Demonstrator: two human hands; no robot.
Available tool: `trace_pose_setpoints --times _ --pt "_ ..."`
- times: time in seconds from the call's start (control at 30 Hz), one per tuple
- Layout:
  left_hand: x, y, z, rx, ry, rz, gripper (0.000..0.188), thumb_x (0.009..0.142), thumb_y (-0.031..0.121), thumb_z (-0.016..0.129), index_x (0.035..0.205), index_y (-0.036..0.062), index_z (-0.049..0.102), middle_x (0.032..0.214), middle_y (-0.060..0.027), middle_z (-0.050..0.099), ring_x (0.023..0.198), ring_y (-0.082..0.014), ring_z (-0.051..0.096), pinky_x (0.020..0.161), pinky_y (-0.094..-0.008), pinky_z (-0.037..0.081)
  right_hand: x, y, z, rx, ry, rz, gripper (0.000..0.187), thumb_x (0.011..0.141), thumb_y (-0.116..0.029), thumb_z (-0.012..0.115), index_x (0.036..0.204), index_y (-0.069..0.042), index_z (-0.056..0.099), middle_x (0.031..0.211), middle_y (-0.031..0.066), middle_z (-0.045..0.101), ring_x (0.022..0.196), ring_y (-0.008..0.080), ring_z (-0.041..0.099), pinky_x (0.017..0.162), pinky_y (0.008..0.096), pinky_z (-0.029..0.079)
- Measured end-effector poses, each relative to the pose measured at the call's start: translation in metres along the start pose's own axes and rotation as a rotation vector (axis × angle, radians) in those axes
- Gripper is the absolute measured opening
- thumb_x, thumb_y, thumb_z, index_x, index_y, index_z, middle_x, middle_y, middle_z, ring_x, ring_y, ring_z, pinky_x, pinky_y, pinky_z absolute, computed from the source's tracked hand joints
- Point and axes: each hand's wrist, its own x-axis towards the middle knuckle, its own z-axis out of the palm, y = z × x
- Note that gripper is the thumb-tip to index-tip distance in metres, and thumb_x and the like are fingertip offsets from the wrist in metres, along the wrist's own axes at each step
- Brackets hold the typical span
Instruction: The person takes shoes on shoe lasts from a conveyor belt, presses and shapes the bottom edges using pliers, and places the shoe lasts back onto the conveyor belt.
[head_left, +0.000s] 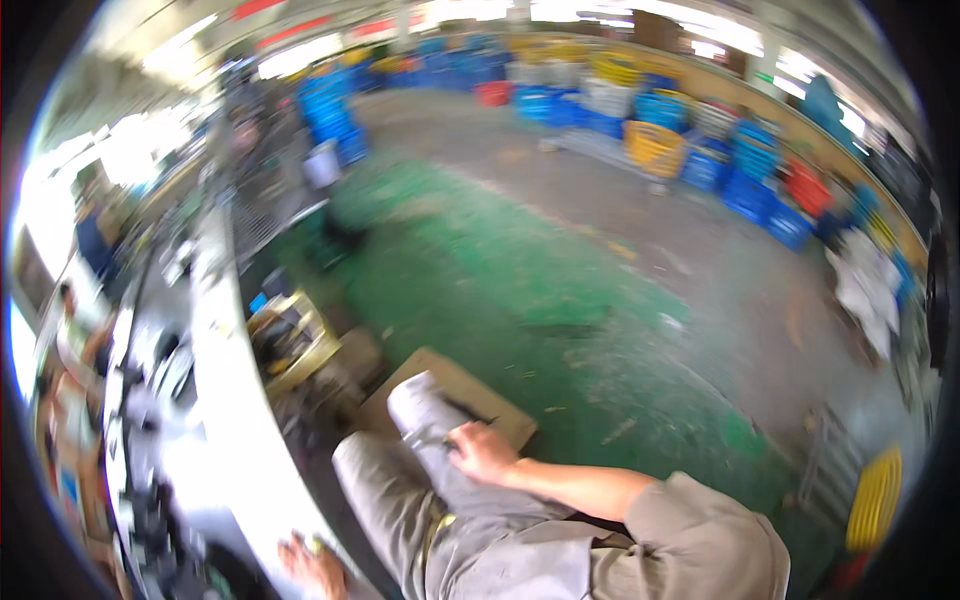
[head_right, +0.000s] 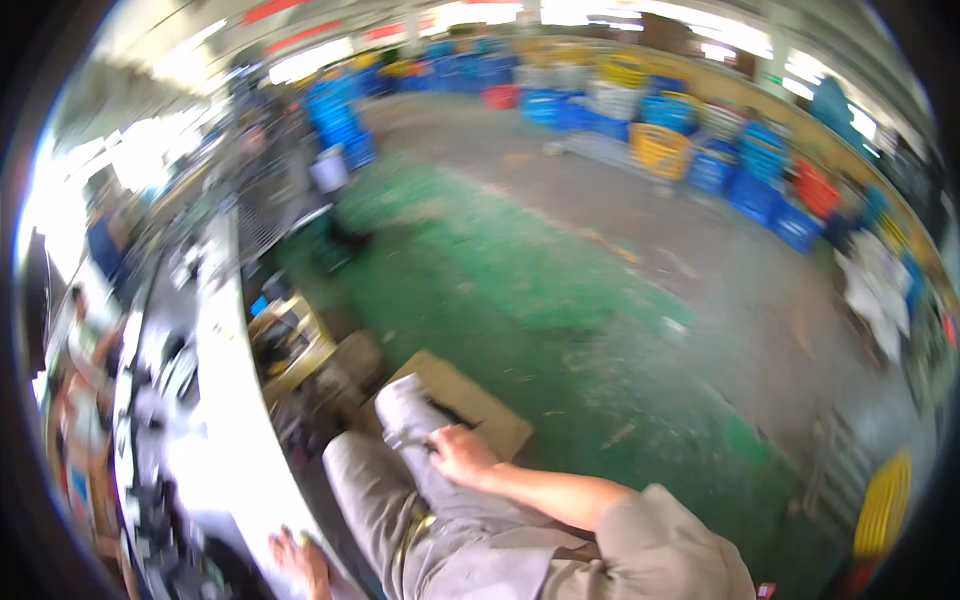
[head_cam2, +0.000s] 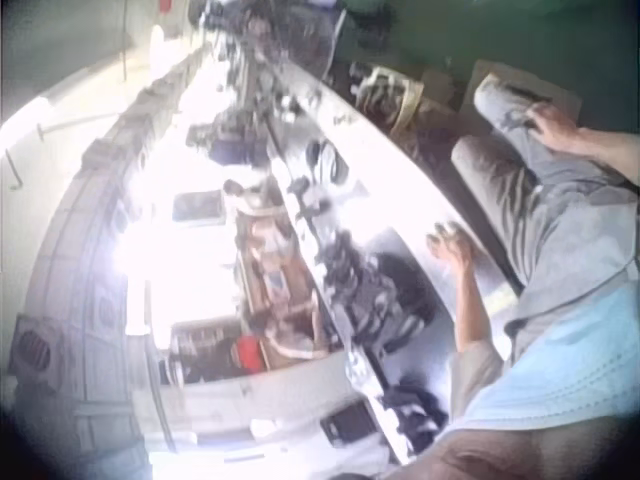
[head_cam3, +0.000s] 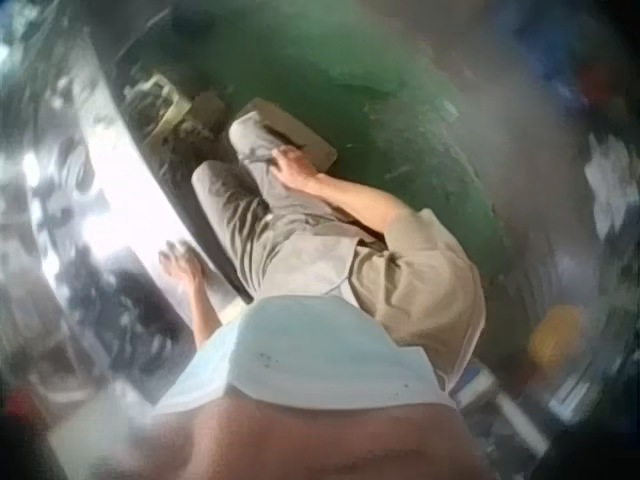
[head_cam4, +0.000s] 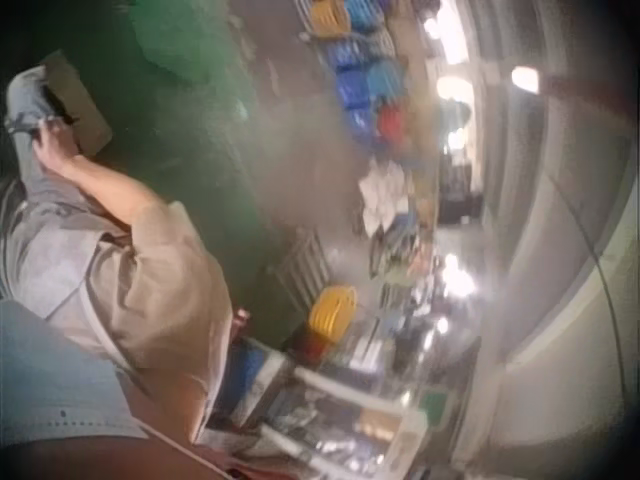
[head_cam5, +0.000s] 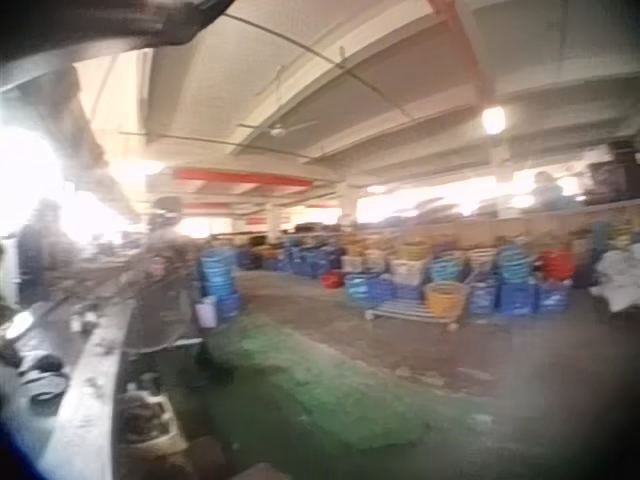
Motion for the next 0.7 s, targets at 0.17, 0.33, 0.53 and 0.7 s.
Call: trace_pose_setpoints --times 0.17,0.33,0.53,0.7 --pt "0.012 0.046 -0.056 -0.138 -0.150 -0.067 0.056 0.100 0.037 0.061 0.148 0.0083 0.060 0.158 -0.0312 0.044 0.153 -0.0457 0.033 0.126 -0.0567 0.020 0.004 -0.003 -0.013 -0.051 0.039 -0.037 0.037 0.089 -0.022 0.079 0.115 -0.004 0.060 0.105 0.0178 0.069 0.098 0.0379 0.069 0.085 0.0480 0.057" --pt "0.004 0.034 -0.071 -0.167 -0.196 -0.134 0.059 0.098 0.029 0.059 0.153 0.0096 0.054 0.165 -0.0297 0.033 0.157 -0.0463 0.023 0.129 -0.0594 0.012 0.005 -0.007 -0.007 -0.002 -0.092 -0.068 0.035 0.090 -0.017 0.077 0.116 -0.004 0.057 0.106 0.0178 0.068 0.101 0.0386 0.068 0.086 0.0488 0.056" --pt "0.002 0.035 -0.071 -0.176 -0.217 -0.149 0.060 0.097 0.028 0.058 0.154 0.0098 0.052 0.166 -0.0296 0.032 0.157 -0.0469 0.021 0.129 -0.0610 0.009 0.005 -0.004 -0.005 0.016 -0.138 -0.068 0.034 0.089 -0.015 0.076 0.115 -0.004 0.057 0.103 0.0177 0.067 0.099 0.0388 0.067 0.085 0.0489 0.055" --pt "0.006 0.042 -0.071 -0.183 -0.199 -0.123 0.061 0.098 0.030 0.058 0.154 0.0098 0.052 0.166 -0.0294 0.032 0.157 -0.0463 0.022 0.129 -0.0610 0.010 0.005 -0.002 -0.003 -0.005 -0.043 -0.082 0.033 0.089 -0.015 0.077 0.113 -0.003 0.057 0.098 0.0173 0.064 0.097 0.0383 0.064 0.085 0.0487 0.053"
